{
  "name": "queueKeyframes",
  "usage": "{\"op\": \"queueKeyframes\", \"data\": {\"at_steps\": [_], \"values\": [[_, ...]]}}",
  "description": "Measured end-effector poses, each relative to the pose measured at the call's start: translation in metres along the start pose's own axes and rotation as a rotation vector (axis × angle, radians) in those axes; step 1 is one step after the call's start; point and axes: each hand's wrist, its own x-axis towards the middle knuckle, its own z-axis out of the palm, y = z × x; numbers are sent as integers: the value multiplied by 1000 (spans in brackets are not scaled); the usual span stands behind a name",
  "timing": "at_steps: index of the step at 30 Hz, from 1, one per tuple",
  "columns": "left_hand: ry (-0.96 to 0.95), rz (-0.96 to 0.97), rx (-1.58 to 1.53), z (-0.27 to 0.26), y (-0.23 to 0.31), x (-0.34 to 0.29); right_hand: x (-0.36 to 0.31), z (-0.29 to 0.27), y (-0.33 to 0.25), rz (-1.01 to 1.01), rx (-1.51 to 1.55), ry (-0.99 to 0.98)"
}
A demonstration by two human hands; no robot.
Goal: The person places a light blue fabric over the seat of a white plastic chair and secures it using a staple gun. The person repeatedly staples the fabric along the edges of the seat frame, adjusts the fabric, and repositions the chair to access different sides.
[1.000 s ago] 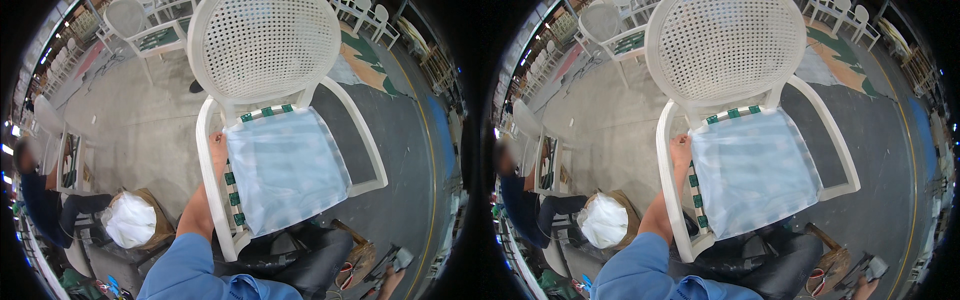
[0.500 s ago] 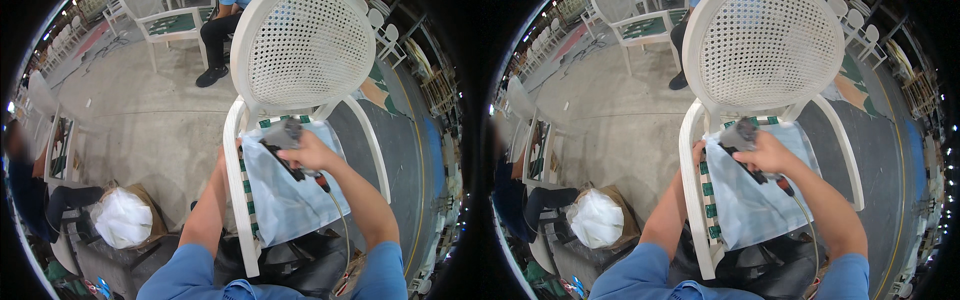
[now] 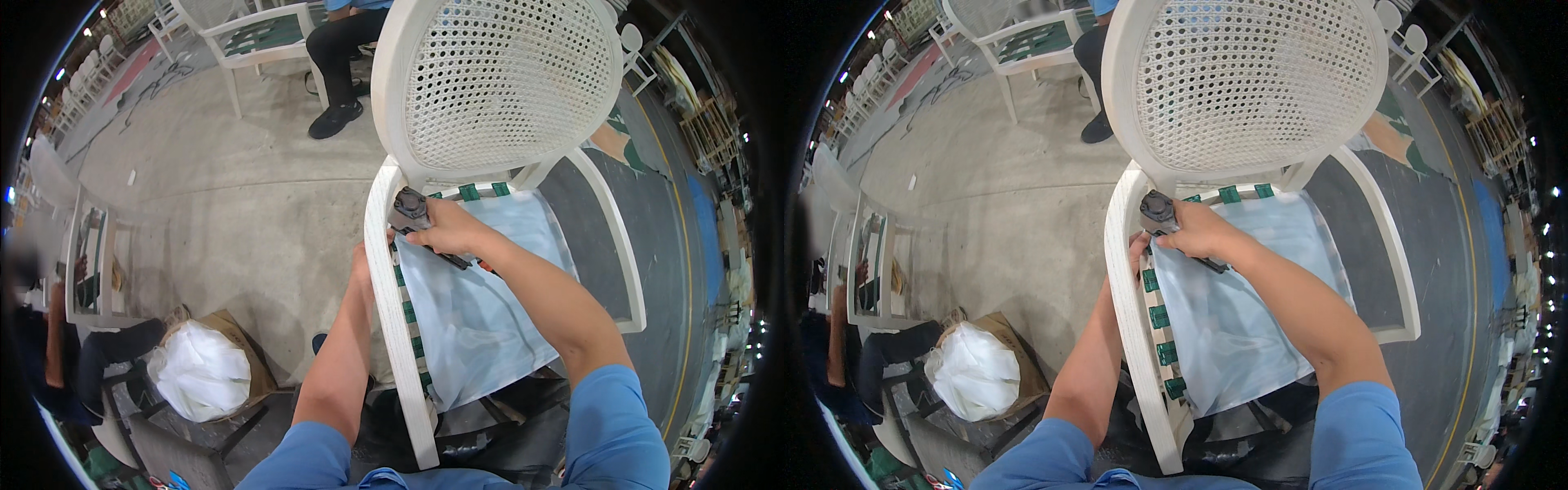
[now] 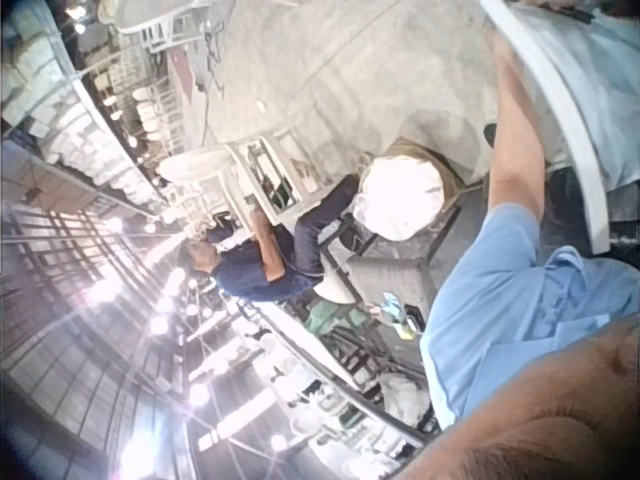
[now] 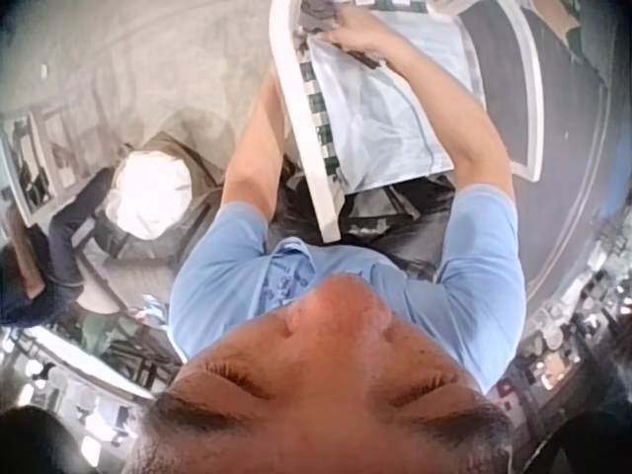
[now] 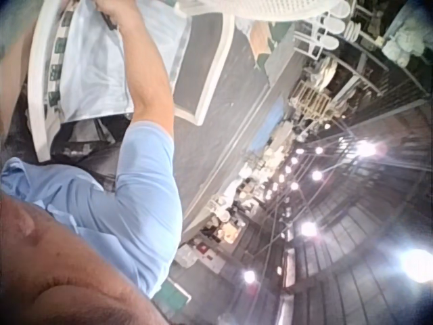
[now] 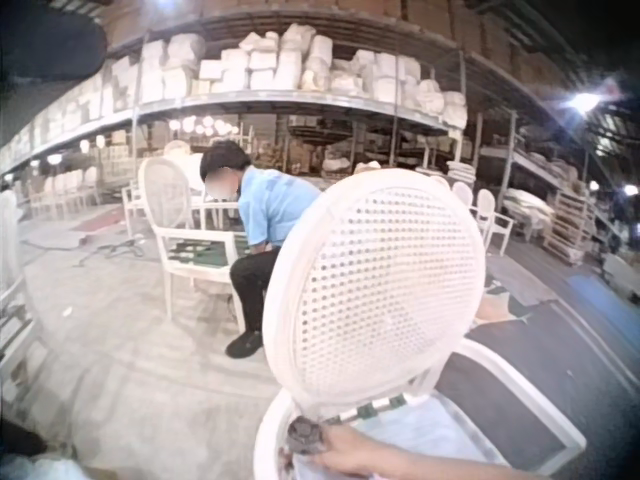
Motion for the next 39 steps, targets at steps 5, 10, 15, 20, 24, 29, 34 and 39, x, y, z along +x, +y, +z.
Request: {"op": "queueKeyframes", "data": {"at_steps": [5,10,15,20,24,29,34,39], "values": [[-8,7,-89,-10,-4,8,6,2,-3,-99,-123,30],[-10,-13,-84,2,-11,3,19,9,21,-166,-228,78],[5,53,-49,-8,0,-2,24,8,3,-126,-264,-15],[82,191,21,22,17,-36,19,8,18,-175,-301,71],[65,215,125,34,32,-96,-31,-4,33,-83,-81,88],[222,166,783,49,28,-102,-95,-11,50,-109,258,116],[269,194,653,57,8,-75,-141,-18,68,-45,390,117],[243,55,313,26,6,-55,-130,-21,65,-67,341,72]]}}
